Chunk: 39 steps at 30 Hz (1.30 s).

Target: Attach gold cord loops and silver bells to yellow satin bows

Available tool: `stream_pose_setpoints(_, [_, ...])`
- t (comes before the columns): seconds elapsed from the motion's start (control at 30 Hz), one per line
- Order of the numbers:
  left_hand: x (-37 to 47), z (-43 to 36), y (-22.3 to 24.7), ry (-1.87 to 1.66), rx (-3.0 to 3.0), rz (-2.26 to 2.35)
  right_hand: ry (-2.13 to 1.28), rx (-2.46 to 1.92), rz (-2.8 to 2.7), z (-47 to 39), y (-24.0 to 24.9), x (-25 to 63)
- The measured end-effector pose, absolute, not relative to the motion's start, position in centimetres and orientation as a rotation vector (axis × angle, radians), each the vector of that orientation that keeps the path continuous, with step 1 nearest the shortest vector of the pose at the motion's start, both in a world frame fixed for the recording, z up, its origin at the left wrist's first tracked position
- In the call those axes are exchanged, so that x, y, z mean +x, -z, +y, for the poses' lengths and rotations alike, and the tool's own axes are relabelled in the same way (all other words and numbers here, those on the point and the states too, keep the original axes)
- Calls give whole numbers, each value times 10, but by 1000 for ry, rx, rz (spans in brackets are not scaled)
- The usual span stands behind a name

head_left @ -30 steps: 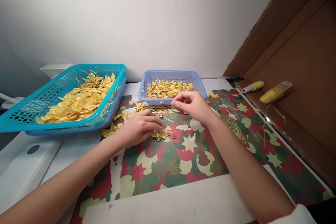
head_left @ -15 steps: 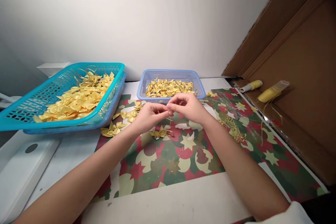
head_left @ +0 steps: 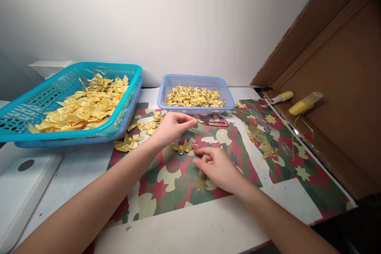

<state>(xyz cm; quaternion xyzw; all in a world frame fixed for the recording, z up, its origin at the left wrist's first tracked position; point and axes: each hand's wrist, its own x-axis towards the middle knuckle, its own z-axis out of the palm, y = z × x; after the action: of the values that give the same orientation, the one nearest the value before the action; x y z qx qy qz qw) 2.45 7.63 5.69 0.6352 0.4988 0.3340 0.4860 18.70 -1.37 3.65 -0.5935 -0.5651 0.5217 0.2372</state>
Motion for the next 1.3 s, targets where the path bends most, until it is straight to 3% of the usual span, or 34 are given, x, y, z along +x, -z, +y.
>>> stream_pose_setpoints(0.23, [20, 75, -54, -792, 1531, 1206, -1254, -1607, -1407, -1, -20, 174])
stream_pose_setpoints(1.3, [15, 84, -43, -942, 1487, 1211, -1349, -1590, -1284, 41, -26, 150])
